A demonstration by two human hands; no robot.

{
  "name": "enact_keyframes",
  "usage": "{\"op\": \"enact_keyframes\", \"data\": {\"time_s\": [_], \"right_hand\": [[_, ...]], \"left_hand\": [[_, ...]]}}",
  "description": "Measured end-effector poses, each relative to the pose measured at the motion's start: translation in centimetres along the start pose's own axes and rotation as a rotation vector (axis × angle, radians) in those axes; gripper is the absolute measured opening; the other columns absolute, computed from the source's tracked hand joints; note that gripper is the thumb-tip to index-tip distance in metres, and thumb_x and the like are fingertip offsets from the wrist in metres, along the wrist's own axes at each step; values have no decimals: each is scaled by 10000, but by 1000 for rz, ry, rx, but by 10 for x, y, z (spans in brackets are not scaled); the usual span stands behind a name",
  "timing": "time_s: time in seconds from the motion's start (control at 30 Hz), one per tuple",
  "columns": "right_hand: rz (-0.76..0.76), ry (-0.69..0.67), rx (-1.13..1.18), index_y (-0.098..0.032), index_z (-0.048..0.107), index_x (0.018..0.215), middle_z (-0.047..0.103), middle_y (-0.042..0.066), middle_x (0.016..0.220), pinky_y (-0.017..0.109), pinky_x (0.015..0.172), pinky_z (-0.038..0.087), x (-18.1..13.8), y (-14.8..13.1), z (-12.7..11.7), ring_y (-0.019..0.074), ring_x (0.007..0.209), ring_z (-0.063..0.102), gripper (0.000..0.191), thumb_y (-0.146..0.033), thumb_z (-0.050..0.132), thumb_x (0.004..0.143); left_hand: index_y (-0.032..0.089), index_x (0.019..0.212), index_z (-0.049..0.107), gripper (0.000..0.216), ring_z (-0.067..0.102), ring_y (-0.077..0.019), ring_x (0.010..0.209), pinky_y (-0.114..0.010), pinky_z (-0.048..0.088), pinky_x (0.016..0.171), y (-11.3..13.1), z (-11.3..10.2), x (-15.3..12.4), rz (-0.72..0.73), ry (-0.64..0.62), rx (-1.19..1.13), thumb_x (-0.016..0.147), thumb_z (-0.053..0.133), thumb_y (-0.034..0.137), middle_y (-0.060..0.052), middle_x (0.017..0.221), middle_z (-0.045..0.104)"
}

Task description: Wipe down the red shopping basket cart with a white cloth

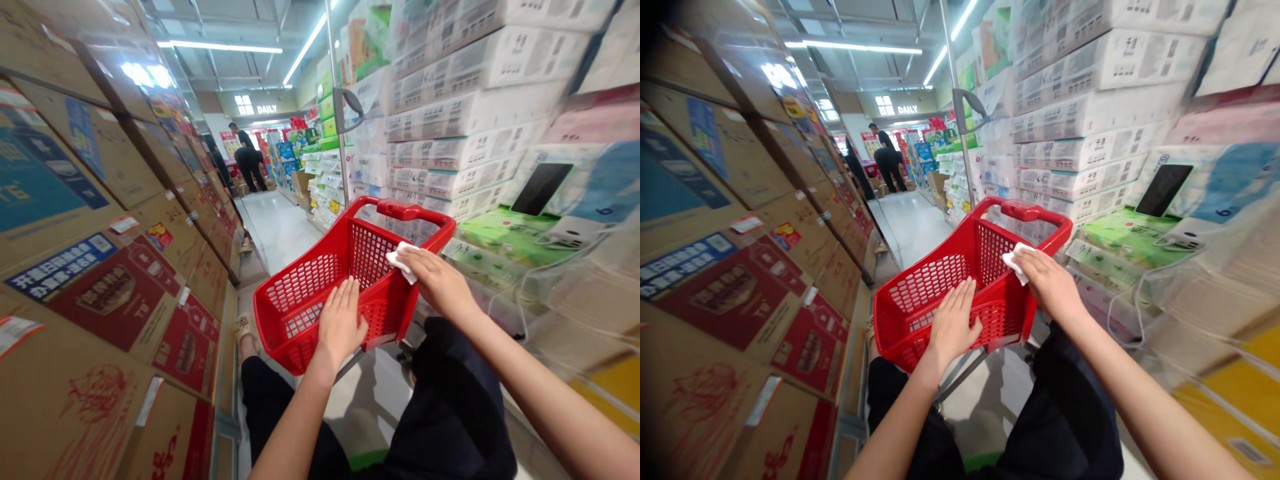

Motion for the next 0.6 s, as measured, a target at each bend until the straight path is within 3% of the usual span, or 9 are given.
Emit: {"op": "enact_keyframes", "data": {"time_s": [0.1,0.27,0.33,0.4,0.53,0.6], "right_hand": [[52,23,-36,-203,545,1487,621,130,1466,518,1170,482,0,-3,1,299,1407,539,541,-89,506,960],[-86,-47,36,-163,540,1482,631,137,1453,452,1171,492,-6,-81,34,270,1385,563,530,-79,516,959],[-124,-74,67,-167,522,1497,614,125,1476,428,1178,483,-7,-88,37,253,1403,545,537,-87,526,966],[-105,-70,62,-190,508,1511,602,114,1492,430,1187,469,-6,-70,31,245,1409,539,550,-83,517,971],[18,-11,-36,-222,522,1502,624,111,1468,465,1163,482,-2,-6,10,263,1391,558,535,-99,496,982],[54,11,-81,-203,535,1486,634,124,1453,470,1155,487,-1,9,4,275,1393,555,504,-120,494,990]], "left_hand": [[74,1595,288,819,268,-243,1575,-432,262,1297,3,1,2,-1,20,-22,849,573,252,-144,1678,324],[35,1574,317,811,296,-262,1565,-432,263,1297,0,3,2,-25,14,-18,834,576,246,-172,1665,343],[21,1565,329,802,297,-261,1565,-422,256,1301,-1,3,1,-24,0,-13,833,567,243,-178,1661,349],[27,1574,316,796,294,-253,1566,-414,254,1302,-2,3,0,-15,-5,-14,846,553,244,-170,1666,341],[50,1602,265,826,284,-245,1570,-415,260,1301,0,3,2,-12,-1,-32,851,547,246,-152,1680,315],[50,1610,243,852,271,-245,1575,-412,258,1301,1,2,3,-22,-2,-37,844,558,249,-150,1686,299]]}}
Point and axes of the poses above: each hand's wrist, its own x-axis towards the middle knuckle, its own z-axis out of the palm, y = z × x, the point moved 7 cm from there along x, towards the middle knuckle
